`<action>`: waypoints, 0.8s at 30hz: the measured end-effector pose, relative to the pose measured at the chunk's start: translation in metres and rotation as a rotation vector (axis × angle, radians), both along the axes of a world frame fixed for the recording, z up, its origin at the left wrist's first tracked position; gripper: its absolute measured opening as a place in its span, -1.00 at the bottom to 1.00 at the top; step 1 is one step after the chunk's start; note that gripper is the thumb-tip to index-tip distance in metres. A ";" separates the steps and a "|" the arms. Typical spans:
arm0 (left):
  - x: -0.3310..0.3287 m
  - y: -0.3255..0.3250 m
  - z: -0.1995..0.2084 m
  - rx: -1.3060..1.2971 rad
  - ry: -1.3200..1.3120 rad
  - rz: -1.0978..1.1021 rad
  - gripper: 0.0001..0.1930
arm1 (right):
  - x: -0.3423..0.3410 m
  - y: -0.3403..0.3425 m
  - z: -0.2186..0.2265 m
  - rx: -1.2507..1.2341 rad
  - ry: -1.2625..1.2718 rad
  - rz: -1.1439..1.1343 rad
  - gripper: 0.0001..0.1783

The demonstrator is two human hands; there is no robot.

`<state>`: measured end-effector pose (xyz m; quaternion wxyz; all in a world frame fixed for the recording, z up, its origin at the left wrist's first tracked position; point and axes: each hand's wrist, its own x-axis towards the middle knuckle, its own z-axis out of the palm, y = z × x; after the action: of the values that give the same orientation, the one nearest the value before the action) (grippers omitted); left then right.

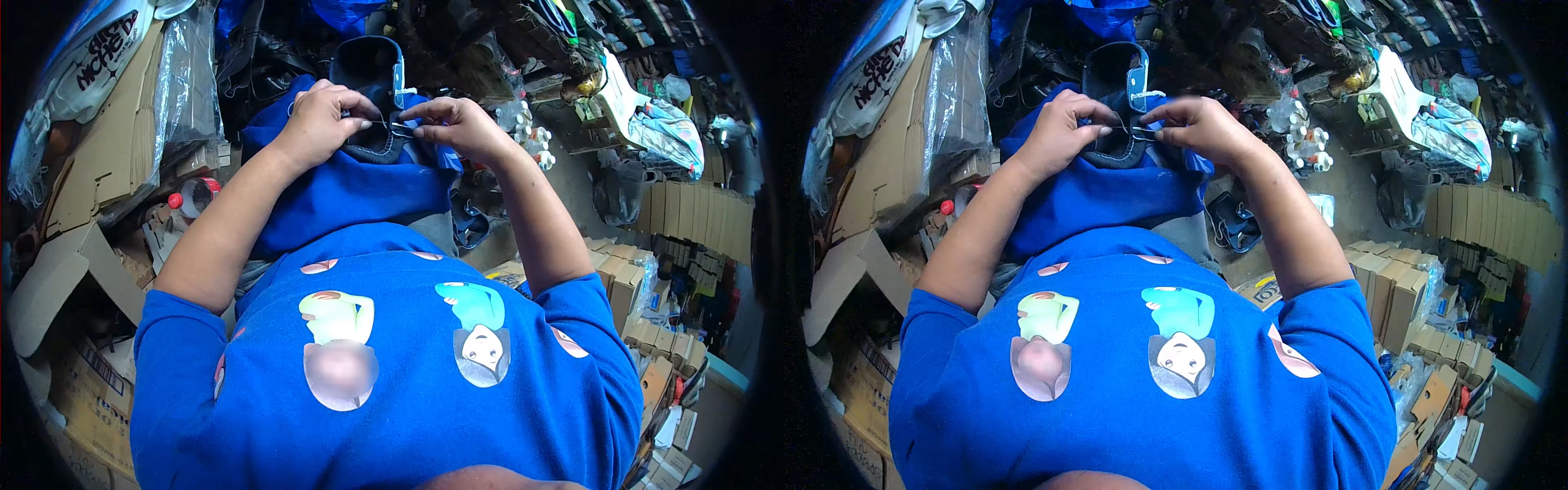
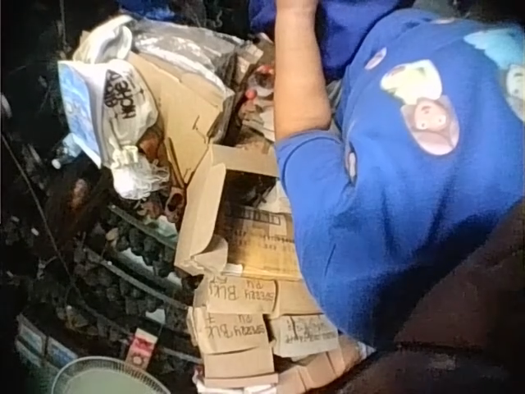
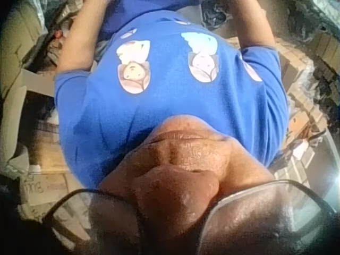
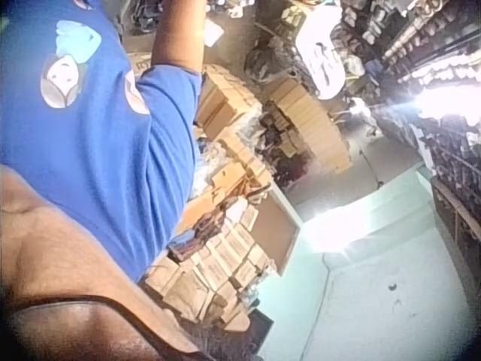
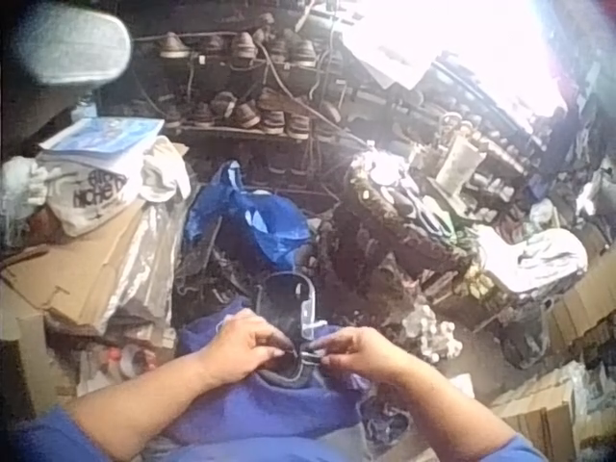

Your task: Stitching the interior or edge components of a shoe by hand using a needle and thread.

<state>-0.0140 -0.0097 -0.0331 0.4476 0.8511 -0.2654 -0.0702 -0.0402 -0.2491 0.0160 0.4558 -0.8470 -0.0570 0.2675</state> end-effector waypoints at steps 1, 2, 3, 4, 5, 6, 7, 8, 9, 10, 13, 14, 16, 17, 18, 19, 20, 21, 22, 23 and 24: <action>-0.002 0.001 -0.002 -0.040 -0.048 0.019 -0.83 | -0.001 0.001 0.000 -0.001 -0.001 -0.001 -0.67; -0.003 0.001 -0.003 -0.041 -0.048 0.019 -0.83 | -0.003 0.002 -0.001 0.033 0.041 -0.025 -0.67; -0.005 0.000 -0.001 -0.005 -0.020 0.035 -0.83 | -0.004 0.002 -0.001 0.068 0.081 -0.050 -0.66; -0.007 0.000 0.001 0.031 0.008 0.051 -0.84 | -0.004 0.000 -0.003 0.067 0.080 -0.049 -0.66; -0.007 -0.002 0.005 0.030 0.007 0.051 -0.84 | -0.004 -0.002 -0.008 0.084 0.094 -0.063 -0.66; -0.008 -0.004 0.009 0.096 0.031 0.055 -0.84 | -0.003 -0.003 -0.011 0.102 0.108 -0.078 -0.66; -0.008 -0.006 0.012 0.162 0.054 0.058 -0.84 | -0.003 -0.003 -0.012 0.103 0.108 -0.077 -0.66; -0.006 -0.008 0.009 0.162 0.053 0.058 -0.84 | -0.003 -0.002 -0.013 0.118 0.117 -0.084 -0.66; -0.003 -0.010 0.006 0.157 0.146 0.041 -0.84 | -0.003 -0.001 -0.014 0.133 0.125 -0.091 -0.66; -0.001 -0.012 0.005 0.152 0.238 0.023 -0.84 | -0.002 -0.001 -0.016 0.133 0.123 -0.091 -0.66; -0.002 -0.020 0.009 0.121 0.289 0.053 -0.79 | 0.001 0.001 -0.021 0.165 0.127 -0.107 -0.67; -0.002 -0.020 0.008 0.120 0.288 0.052 -0.79 | 0.002 0.004 -0.020 0.186 0.146 -0.131 -0.72; -0.001 -0.020 0.007 0.126 0.260 0.005 -0.80 | 0.005 0.009 -0.018 0.205 0.161 -0.158 -0.77; -0.002 -0.021 0.009 0.125 0.258 0.004 -0.80 | 0.007 0.012 -0.016 0.113 0.104 -0.099 -0.81; -0.004 -0.021 0.011 0.169 0.212 -0.013 -0.81 | 0.010 0.015 -0.014 0.021 0.049 -0.040 -0.85; -0.005 -0.021 0.012 0.213 0.167 -0.031 -0.82 | 0.011 0.019 -0.010 -0.062 0.008 -0.009 -0.85; -0.005 -0.019 0.012 0.212 0.167 -0.030 -0.82 | 0.012 0.018 -0.011 -0.062 0.009 -0.009 -0.85; -0.006 -0.015 0.012 0.236 0.000 -0.040 -0.82 | 0.013 0.016 -0.012 -0.026 0.012 0.010 -0.85; -0.006 -0.011 0.011 0.259 -0.167 -0.050 -0.83 | 0.013 0.012 -0.013 0.011 0.016 0.028 -0.85; -0.005 -0.005 0.014 0.263 -0.158 -0.061 -0.86 | 0.014 0.006 -0.015 0.045 0.042 -0.020 -0.84; -0.004 -0.001 0.017 0.263 -0.160 -0.061 -0.86 | 0.016 -0.001 -0.015 0.078 0.065 -0.068 -0.83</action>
<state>-0.0177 -0.0107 -0.0159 0.3073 0.8968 -0.3142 -0.0499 -0.0238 -0.2504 0.0007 0.4990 -0.8209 -0.0237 0.2767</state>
